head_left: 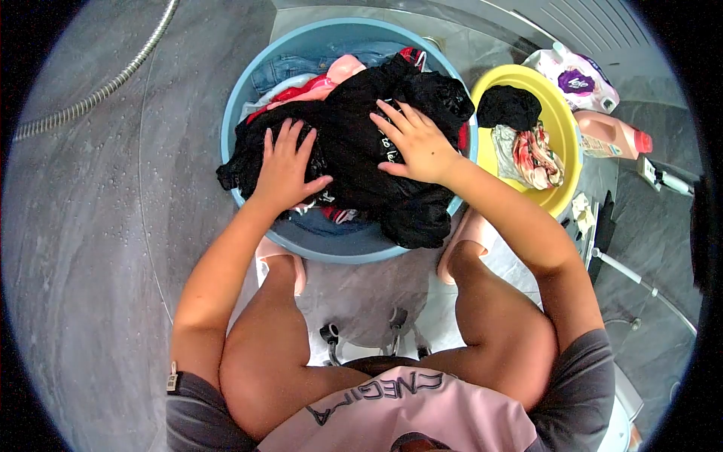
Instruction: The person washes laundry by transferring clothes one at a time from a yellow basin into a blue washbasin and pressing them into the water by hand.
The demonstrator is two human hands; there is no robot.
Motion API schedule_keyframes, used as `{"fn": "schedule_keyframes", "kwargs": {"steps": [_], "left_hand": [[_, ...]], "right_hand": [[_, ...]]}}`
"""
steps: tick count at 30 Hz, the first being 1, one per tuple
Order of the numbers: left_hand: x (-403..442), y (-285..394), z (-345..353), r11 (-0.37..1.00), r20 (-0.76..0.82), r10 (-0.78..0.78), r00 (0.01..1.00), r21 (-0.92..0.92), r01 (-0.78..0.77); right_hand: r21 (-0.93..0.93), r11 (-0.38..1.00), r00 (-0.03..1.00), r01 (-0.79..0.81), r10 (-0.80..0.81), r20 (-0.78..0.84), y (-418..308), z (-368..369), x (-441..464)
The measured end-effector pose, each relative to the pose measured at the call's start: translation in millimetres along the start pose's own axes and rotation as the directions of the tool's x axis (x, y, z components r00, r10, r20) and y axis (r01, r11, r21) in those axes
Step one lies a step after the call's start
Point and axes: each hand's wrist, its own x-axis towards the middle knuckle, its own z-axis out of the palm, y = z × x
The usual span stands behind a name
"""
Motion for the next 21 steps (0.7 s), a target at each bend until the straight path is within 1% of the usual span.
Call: {"fn": "schedule_keyframes", "kwargs": {"steps": [1, 3, 4, 5, 6, 7, 8, 11, 15, 18, 20, 21], "left_hand": [[-1, -1, -1, 1.0, 0.0, 0.0, 1.0, 0.0, 0.0], [-3, 1, -6, 0.993, -0.153, -0.037, 0.987, -0.118, 0.019], [-2, 5, -8, 0.993, -0.151, -0.038, 0.988, -0.12, 0.019], [3, 13, -14, 0.998, -0.118, -0.005, 0.993, -0.062, -0.002], [7, 20, -17, 1.0, -0.085, 0.025, 0.996, -0.003, -0.025], [10, 21, -15, 1.0, -0.011, 0.021, 1.0, 0.008, -0.021], [12, 22, -12, 0.999, -0.023, 0.032, 0.999, 0.025, -0.032], [15, 20, -9, 0.999, 0.005, 0.032, 0.999, 0.031, -0.032], [16, 21, -8, 0.999, 0.021, 0.026, 0.999, 0.039, -0.027], [16, 24, -5, 0.998, 0.02, 0.015, 1.0, 0.063, -0.016], [16, 25, -4, 0.997, 0.018, 0.009, 1.0, 0.082, -0.01], [16, 26, -5, 0.996, 0.041, 0.004, 0.999, 0.092, -0.008]], "right_hand": [[0.035, 0.999, 1.0, 0.01, -0.009, -0.012, 1, 1, -1], [0.04, 0.998, 0.999, 0.038, -0.037, -0.033, -10, -15, 1], [0.044, 0.997, 0.996, 0.066, -0.064, -0.054, -17, -21, 2], [0.069, 0.987, 0.989, 0.145, -0.142, -0.043, -21, -22, 3], [0.027, 0.979, 0.98, 0.2, -0.2, -0.003, -25, -20, 5], [0.014, 0.981, 0.981, 0.193, -0.193, 0.022, -26, -15, 6], [0.0, 0.983, 0.981, 0.186, -0.186, 0.045, -27, -12, 8], [-0.044, 0.981, 0.979, 0.191, -0.187, 0.085, -26, -8, 11], [-0.062, 0.981, 0.979, 0.186, -0.18, 0.1, -27, -3, 13], [-0.101, 0.981, 0.979, 0.169, -0.155, 0.131, -30, 0, 13], [-0.146, 0.976, 0.974, 0.16, -0.132, 0.184, -31, 2, 14], [-0.146, 0.976, 0.974, 0.159, -0.131, 0.183, -32, 2, 14]]}}
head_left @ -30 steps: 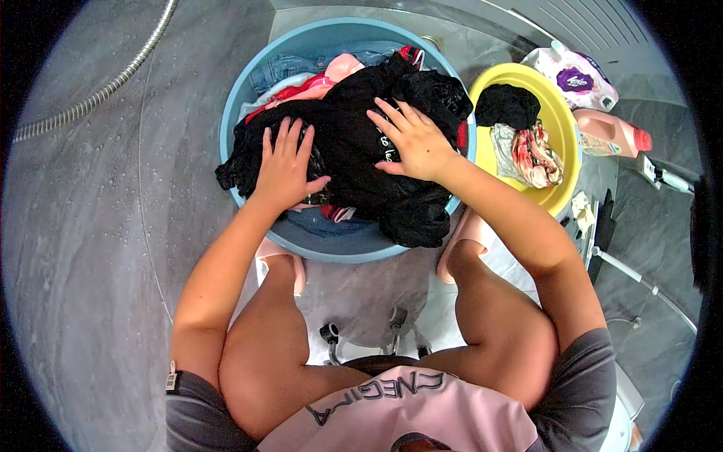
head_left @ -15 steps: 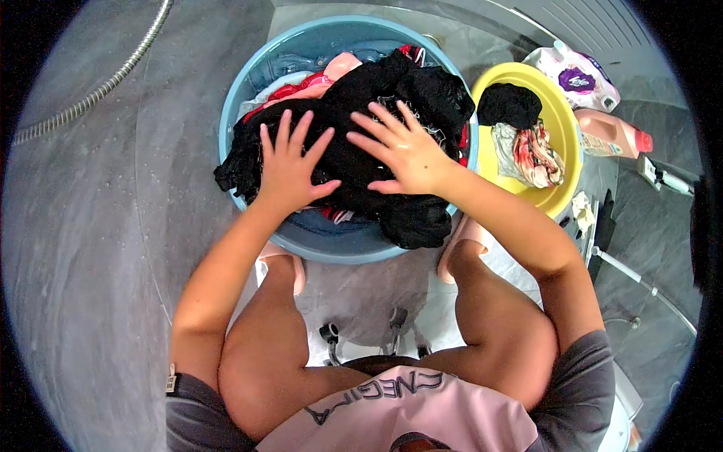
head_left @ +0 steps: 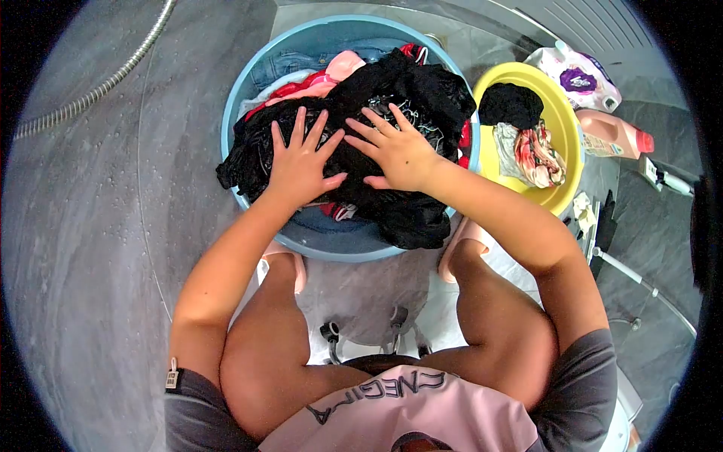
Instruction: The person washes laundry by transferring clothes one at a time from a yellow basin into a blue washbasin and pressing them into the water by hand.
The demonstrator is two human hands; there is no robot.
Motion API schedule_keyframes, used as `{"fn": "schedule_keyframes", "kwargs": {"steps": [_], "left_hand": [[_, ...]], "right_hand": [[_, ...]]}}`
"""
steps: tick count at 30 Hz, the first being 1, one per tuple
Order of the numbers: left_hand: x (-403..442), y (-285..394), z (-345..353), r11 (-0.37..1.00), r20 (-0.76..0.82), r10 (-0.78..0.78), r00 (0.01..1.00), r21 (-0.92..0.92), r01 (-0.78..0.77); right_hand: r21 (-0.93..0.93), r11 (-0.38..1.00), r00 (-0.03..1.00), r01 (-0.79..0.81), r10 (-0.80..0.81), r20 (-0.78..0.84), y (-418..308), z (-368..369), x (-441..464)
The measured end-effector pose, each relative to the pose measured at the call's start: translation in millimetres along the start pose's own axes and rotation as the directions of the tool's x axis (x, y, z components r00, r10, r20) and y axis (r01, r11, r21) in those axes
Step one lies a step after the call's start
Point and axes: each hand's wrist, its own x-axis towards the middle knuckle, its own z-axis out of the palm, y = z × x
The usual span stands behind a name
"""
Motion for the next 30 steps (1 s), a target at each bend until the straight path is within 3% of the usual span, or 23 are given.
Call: {"fn": "schedule_keyframes", "kwargs": {"steps": [17, 26, 30], "left_hand": [[5, 6, 6, 0.998, 0.042, -0.026, 0.999, 0.055, 0.023], [6, 13, 11, 0.99, 0.072, -0.042, 0.997, 0.137, 0.032], [-2, 0, 6, 1.0, 0.042, 0.003, 0.999, 0.028, -0.004]], "right_hand": [[-0.205, 0.978, 0.965, -0.037, 0.089, 0.248, -19, -6, 11], [-0.399, 0.915, 0.947, -0.068, 0.185, 0.264, -37, 9, 21], [-0.243, 0.97, 0.966, -0.021, 0.082, 0.246, -19, 1, 11]]}}
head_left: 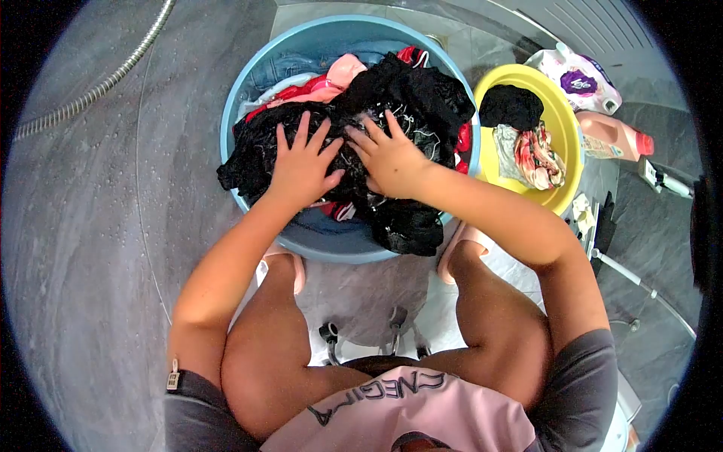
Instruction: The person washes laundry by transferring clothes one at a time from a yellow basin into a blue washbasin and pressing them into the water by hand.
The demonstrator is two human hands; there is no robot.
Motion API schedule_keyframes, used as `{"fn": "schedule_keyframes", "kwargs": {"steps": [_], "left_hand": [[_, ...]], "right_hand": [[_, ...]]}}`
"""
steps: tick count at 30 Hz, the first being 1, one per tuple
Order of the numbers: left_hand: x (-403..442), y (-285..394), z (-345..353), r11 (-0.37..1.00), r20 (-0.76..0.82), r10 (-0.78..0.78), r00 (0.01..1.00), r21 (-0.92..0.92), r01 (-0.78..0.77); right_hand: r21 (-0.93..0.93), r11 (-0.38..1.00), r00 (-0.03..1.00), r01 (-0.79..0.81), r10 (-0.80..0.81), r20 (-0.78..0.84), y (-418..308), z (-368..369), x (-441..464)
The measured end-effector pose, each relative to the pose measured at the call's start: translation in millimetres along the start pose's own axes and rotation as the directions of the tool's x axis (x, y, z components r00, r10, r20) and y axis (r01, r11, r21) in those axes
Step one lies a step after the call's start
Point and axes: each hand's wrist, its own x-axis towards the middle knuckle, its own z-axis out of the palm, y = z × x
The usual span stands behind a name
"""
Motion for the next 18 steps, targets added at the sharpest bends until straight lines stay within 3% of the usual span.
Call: {"fn": "schedule_keyframes", "kwargs": {"steps": [2, 3, 5, 7, 10, 14, 18], "left_hand": [[-8, -9, -4, 0.993, -0.02, -0.025, 0.999, -0.116, 0.022], [-14, -8, -10, 0.993, -0.018, -0.024, 1.0, -0.118, 0.022], [-27, -5, -24, 0.979, -0.151, -0.2, 0.968, -0.076, 0.19], [-33, 0, -34, 0.938, -0.184, -0.346, 0.92, -0.054, 0.342], [-38, -9, -15, 0.881, -0.17, -0.473, 0.864, -0.088, 0.465], [-37, -14, -9, 0.849, -0.091, -0.526, 0.846, -0.12, 0.515], [-38, -18, 10, 0.876, -0.179, -0.475, 0.862, -0.193, 0.442]], "right_hand": [[0.302, 0.941, 0.975, 0.156, -0.097, -0.201, 19, 5, -10], [0.304, 0.94, 0.975, 0.156, -0.097, -0.198, 23, -4, -18], [0.298, 0.954, 0.905, -0.008, 0.134, -0.404, 30, -23, -38], [0.289, 0.934, 0.878, -0.21, 0.31, -0.364, 36, -23, -47], [0.363, 0.887, 0.845, -0.285, 0.412, -0.342, 44, 1, -48], [0.503, 0.824, 0.858, -0.263, 0.438, -0.268, 52, 17, -41], [0.598, 0.781, 0.879, -0.177, 0.399, -0.262, 65, 31, -35]]}}
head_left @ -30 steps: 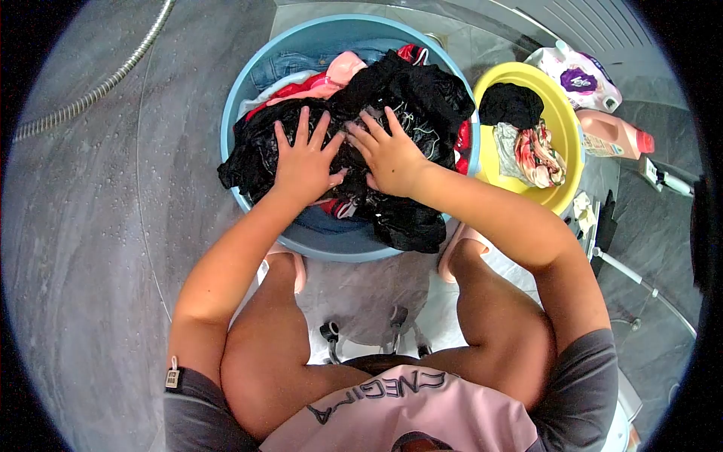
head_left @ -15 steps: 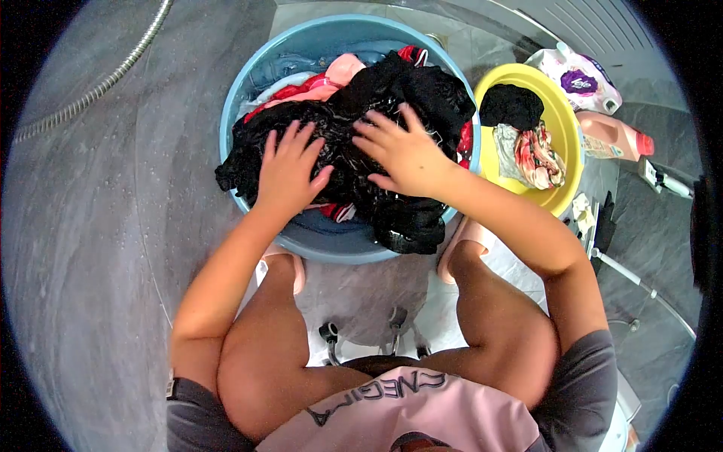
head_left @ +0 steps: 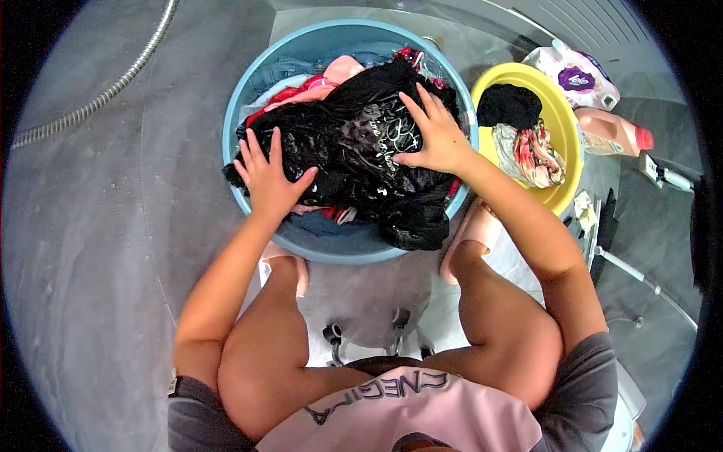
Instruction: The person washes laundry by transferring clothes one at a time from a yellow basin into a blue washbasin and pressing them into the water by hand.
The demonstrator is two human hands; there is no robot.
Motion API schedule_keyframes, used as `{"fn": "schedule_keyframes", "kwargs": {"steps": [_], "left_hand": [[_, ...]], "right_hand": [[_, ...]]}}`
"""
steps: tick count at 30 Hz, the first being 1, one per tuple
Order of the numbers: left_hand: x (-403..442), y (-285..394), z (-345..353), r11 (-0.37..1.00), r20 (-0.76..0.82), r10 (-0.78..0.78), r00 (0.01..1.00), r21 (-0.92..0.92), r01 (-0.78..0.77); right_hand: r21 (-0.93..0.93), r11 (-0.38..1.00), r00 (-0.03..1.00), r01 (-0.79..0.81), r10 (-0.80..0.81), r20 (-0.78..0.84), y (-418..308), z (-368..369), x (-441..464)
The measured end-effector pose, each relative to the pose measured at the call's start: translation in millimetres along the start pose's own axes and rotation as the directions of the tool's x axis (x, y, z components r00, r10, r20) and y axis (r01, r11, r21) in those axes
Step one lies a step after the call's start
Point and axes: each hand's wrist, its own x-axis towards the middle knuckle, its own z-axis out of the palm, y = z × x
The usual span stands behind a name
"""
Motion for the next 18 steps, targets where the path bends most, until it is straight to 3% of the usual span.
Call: {"fn": "schedule_keyframes", "kwargs": {"steps": [5, 11, 15, 18], "left_hand": [[2, -3, 4, 0.994, 0.05, -0.027, 0.998, -0.1, 0.032], [4, -6, 4, 0.991, 0.092, -0.019, 0.996, -0.133, 0.031], [3, 1, -1, 0.994, 0.079, -0.042, 0.996, -0.098, 0.05], [2, 7, -9, 1.0, 0.006, 0.02, 1.0, -0.015, -0.02]], "right_hand": [[0.069, 0.998, 1.0, 0.014, -0.015, 0.017, 10, 3, 4], [-0.026, 0.998, 0.998, -0.053, 0.054, 0.037, 4, 5, 0], [-0.112, 0.991, 0.997, -0.067, 0.07, 0.018, -8, 2, -5], [-0.143, 0.986, 0.995, -0.085, 0.091, 0.034, -13, 0, -9]]}}
